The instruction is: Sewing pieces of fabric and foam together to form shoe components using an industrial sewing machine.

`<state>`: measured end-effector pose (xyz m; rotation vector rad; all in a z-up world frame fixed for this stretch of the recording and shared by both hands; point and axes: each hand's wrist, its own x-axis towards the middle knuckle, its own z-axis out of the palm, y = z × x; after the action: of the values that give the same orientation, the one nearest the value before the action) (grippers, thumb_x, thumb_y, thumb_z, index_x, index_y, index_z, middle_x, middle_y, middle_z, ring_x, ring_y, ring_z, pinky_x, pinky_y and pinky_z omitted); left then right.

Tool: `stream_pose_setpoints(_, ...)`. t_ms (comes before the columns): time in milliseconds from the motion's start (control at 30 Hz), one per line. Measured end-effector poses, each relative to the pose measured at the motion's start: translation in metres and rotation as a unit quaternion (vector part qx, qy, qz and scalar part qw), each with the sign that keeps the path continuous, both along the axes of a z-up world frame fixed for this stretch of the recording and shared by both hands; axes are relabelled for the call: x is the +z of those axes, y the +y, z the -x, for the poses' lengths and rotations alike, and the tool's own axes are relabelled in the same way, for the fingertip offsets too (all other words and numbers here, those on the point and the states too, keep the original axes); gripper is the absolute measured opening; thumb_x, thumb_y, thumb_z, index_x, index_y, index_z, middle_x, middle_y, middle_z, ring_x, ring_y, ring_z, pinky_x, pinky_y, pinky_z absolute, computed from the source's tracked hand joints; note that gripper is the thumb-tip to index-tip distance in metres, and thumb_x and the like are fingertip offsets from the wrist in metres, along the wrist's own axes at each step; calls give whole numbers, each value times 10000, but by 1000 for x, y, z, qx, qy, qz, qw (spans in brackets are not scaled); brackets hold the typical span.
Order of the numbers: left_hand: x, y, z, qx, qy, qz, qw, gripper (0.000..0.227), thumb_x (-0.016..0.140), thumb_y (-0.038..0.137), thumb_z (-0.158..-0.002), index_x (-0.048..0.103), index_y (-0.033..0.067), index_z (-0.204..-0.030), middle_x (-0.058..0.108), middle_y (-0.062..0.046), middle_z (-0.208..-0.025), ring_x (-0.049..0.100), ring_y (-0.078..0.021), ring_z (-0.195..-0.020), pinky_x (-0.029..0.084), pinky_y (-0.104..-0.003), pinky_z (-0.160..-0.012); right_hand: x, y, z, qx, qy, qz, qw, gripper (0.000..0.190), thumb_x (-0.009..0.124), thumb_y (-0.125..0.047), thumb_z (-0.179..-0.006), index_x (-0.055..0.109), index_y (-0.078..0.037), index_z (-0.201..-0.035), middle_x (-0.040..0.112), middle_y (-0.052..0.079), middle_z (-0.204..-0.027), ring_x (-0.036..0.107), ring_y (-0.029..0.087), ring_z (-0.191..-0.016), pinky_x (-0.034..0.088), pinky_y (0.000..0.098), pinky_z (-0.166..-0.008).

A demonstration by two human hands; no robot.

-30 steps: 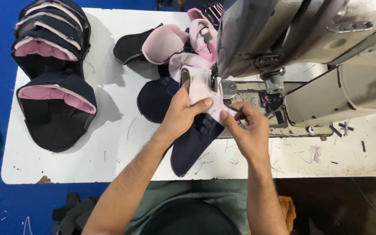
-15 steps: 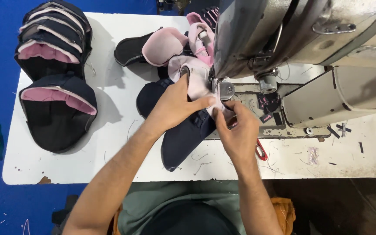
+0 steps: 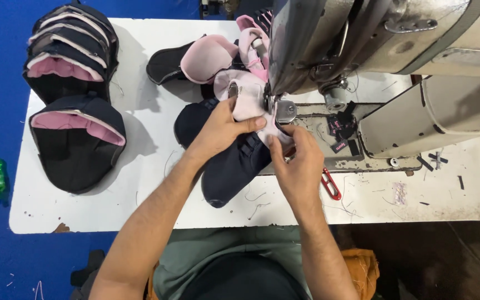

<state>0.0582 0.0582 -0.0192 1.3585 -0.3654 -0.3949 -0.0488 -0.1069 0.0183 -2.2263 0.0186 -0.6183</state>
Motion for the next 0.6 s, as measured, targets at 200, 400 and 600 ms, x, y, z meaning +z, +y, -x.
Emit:
stream_pose_setpoints(200, 43, 3, 21, 61, -160, -191, 967, 450, 790, 315, -897, 684, -15, -1184, 774, -120, -973, 727, -198, -877, 561, -317, -820, -10, -2, -3, 0, 49, -89, 995, 259, 771, -170, -932, 646, 21, -1055, 666, 84, -814, 618, 137, -640, 502, 286, -572)
stream_pose_setpoints(400, 83, 0, 28, 65, -240, -526, 813, 696, 635, 605, -920, 610, -51, -1150, 708, -202, -752, 707, -402, -746, 532, -474, -631, -11, -1, -5, 1, 15, -20, 1000, 238, 764, -155, -936, 640, 14, -1050, 657, 99, -807, 637, 182, -641, 508, 313, -586)
stream_pose_setpoints(600, 62, -19, 46, 208, -388, -642, 627, 614, 607, 643, -871, 650, 35, -947, 695, -86, -751, 695, -270, -684, 506, -402, -622, -16, 2, -5, -26, 5, 76, 997, 238, 767, -192, -924, 682, -15, -1058, 658, 137, -790, 624, 287, -661, 490, 398, -621)
